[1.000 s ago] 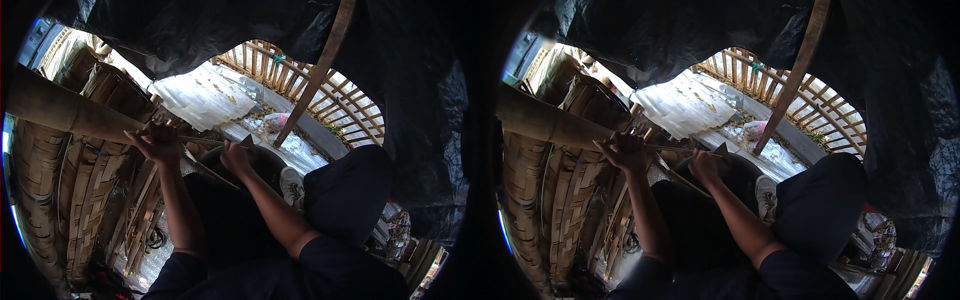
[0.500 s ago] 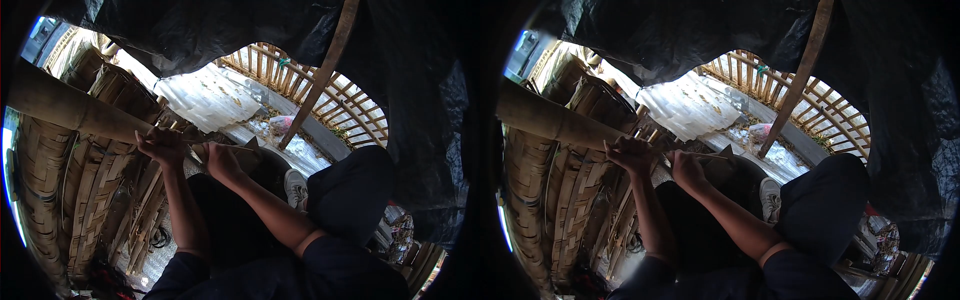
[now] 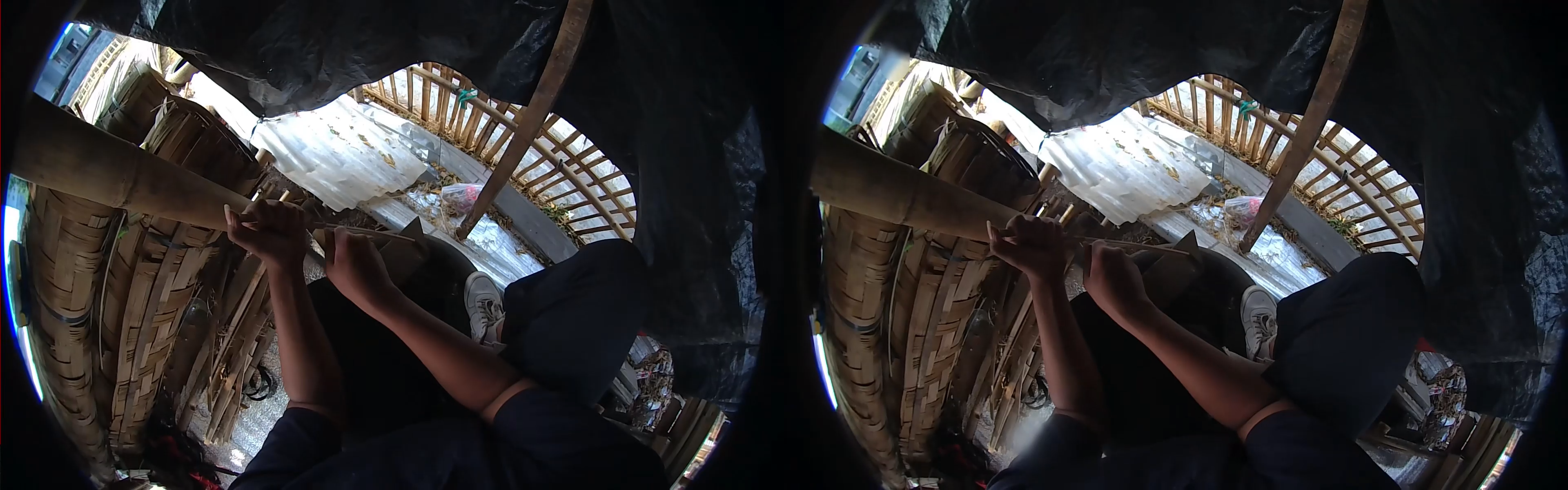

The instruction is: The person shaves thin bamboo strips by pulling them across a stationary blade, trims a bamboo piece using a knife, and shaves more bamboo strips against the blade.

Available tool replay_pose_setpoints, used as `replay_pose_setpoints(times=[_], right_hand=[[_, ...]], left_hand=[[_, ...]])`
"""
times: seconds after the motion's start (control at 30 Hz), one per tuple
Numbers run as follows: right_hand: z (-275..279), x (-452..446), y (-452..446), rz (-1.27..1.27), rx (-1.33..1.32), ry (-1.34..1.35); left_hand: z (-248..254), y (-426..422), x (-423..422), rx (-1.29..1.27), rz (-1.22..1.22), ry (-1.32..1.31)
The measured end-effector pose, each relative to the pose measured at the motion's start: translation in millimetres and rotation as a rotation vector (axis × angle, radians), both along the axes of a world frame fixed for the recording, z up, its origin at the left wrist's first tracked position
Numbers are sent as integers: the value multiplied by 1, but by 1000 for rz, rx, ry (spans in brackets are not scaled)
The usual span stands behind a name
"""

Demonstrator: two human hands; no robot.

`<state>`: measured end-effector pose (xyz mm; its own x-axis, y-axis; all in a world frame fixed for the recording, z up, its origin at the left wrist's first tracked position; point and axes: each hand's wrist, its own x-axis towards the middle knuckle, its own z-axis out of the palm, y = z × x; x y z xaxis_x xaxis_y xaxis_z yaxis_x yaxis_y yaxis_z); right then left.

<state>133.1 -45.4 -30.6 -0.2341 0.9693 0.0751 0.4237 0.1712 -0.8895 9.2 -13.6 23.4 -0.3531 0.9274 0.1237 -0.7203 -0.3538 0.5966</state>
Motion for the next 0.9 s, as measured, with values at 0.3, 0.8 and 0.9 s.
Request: replay_pose_setpoints(times=[0.3, 0.8, 0.9], right_hand=[[-35, 3, 2, -33, -35, -243], [-10, -3, -2, -30, -148, -33], [-87, 20, 5, 0, 64, -263]], left_hand=[[-6, 3, -13, -59, 101, 35], [-3, 3, -12, -102, 131, 15], [-5, 2, -14, -105, 146, 32]])
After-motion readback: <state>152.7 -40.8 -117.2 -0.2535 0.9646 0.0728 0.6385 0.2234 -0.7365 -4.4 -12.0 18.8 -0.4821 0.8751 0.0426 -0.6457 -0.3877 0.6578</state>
